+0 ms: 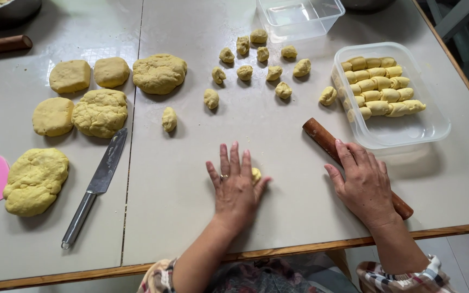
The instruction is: The person rolls small pieces of yellow dough into thin strips using a wooden rolling pin on a white countertop. They then wrap the strips around small dough balls and place the finished items into a clear plastic container.
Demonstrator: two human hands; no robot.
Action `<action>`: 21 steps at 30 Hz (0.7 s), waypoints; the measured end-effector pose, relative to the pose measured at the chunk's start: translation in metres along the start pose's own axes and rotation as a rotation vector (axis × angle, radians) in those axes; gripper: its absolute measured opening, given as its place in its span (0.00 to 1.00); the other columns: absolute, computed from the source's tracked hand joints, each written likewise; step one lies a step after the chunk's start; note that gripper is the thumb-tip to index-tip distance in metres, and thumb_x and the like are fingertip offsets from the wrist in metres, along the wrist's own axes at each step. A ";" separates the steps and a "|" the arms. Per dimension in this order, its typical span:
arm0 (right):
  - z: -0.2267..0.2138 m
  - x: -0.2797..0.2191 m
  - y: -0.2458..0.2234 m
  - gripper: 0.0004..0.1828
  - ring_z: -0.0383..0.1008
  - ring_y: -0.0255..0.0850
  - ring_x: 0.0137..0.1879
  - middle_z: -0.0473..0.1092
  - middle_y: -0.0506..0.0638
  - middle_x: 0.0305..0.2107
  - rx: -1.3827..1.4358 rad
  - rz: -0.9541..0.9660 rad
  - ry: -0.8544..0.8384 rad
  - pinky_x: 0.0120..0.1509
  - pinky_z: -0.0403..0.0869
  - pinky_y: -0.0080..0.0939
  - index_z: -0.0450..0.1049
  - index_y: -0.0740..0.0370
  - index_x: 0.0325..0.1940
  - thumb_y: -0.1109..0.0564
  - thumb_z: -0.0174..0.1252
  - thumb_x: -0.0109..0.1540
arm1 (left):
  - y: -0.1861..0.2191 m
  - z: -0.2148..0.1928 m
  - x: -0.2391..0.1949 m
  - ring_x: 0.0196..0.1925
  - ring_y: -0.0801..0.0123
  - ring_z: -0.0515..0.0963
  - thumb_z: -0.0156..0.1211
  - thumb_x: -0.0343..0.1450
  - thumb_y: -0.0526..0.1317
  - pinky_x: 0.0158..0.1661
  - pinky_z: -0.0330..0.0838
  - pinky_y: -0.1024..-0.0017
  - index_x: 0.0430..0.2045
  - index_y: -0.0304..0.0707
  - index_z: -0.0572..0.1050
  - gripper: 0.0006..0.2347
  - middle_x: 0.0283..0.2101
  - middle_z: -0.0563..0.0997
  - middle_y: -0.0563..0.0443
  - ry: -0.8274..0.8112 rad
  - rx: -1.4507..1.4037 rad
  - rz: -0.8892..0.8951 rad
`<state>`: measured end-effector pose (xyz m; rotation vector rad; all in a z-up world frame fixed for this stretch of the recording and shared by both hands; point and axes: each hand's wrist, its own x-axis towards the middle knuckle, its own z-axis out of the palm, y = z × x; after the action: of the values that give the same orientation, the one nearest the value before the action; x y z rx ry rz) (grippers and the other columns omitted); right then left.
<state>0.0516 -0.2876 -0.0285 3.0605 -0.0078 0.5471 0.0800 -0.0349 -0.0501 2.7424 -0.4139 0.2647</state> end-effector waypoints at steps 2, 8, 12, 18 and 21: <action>-0.011 0.000 -0.009 0.28 0.70 0.48 0.54 0.66 0.51 0.49 0.047 -0.031 0.079 0.51 0.69 0.48 0.67 0.53 0.64 0.39 0.47 0.65 | -0.010 0.015 -0.001 0.70 0.43 0.48 0.50 0.69 0.57 0.61 0.39 0.40 0.57 0.30 0.64 0.30 0.65 0.58 0.32 0.033 -0.076 0.041; -0.022 -0.001 -0.062 0.28 0.75 0.43 0.42 0.68 0.52 0.44 1.046 -0.061 -0.064 0.42 0.74 0.40 0.65 0.58 0.61 0.54 0.58 0.57 | 0.020 -0.037 -0.004 0.66 0.44 0.59 0.53 0.71 0.46 0.63 0.49 0.53 0.58 0.28 0.63 0.24 0.55 0.72 0.34 -0.043 -1.037 -0.040; -0.051 -0.001 -0.091 0.22 0.64 0.34 0.30 0.71 0.48 0.32 1.645 0.030 -0.419 0.34 0.71 0.32 0.67 0.62 0.60 0.57 0.53 0.61 | 0.040 -0.077 -0.007 0.33 0.73 0.66 0.38 0.68 0.57 0.44 0.67 0.75 0.68 0.42 0.40 0.34 0.36 0.67 0.54 -0.423 -1.325 -0.205; -0.053 0.002 -0.093 0.11 0.71 0.49 0.46 0.70 0.57 0.41 1.020 -0.515 0.292 0.56 0.72 0.49 0.69 0.63 0.48 0.59 0.54 0.62 | 0.030 -0.087 -0.018 0.42 0.77 0.76 0.60 0.64 0.41 0.44 0.75 0.74 0.54 0.38 0.72 0.22 0.38 0.78 0.54 -0.543 -1.707 -0.543; -0.051 -0.001 -0.089 0.10 0.66 0.49 0.45 0.66 0.54 0.42 0.953 -0.572 0.321 0.53 0.71 0.49 0.70 0.60 0.46 0.66 0.55 0.60 | 0.024 -0.078 -0.024 0.49 0.72 0.74 0.60 0.64 0.30 0.53 0.70 0.74 0.56 0.33 0.67 0.24 0.49 0.77 0.46 -0.393 -1.811 -0.419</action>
<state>0.0338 -0.1973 0.0166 3.4206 1.4672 1.2448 0.0392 -0.0217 0.0239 0.9879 -0.0290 -0.5353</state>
